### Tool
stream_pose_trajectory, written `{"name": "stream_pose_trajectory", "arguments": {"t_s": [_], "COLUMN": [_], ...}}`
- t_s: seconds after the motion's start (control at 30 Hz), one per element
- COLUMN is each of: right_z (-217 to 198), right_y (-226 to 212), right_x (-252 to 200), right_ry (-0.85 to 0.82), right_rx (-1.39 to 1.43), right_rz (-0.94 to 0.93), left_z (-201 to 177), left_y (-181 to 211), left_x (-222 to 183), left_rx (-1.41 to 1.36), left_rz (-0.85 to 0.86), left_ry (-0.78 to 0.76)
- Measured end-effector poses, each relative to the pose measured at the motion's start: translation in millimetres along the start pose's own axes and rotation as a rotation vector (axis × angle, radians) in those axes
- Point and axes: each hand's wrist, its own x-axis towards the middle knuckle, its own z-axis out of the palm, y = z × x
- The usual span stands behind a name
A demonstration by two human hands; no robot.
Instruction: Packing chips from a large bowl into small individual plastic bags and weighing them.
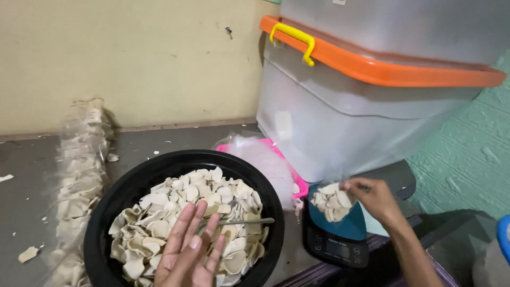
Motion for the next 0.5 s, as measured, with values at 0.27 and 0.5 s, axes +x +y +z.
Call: {"name": "stream_pose_trajectory", "arguments": {"t_s": [0.27,0.5], "right_z": [19.4,63.9], "right_y": [136.4,69.9], "right_x": [106.5,100.4], "right_ry": [0.015,-0.194], "right_rx": [-0.344,-0.02], "right_rz": [-0.114,-0.582], "left_z": [-16.3,35.5], "left_y": [-13.9,-46.7], "left_x": [-4.2,-16.2], "left_rx": [0.449,1.34], "left_rz": [-0.024,0.055], "left_ry": [0.481,0.284]}}
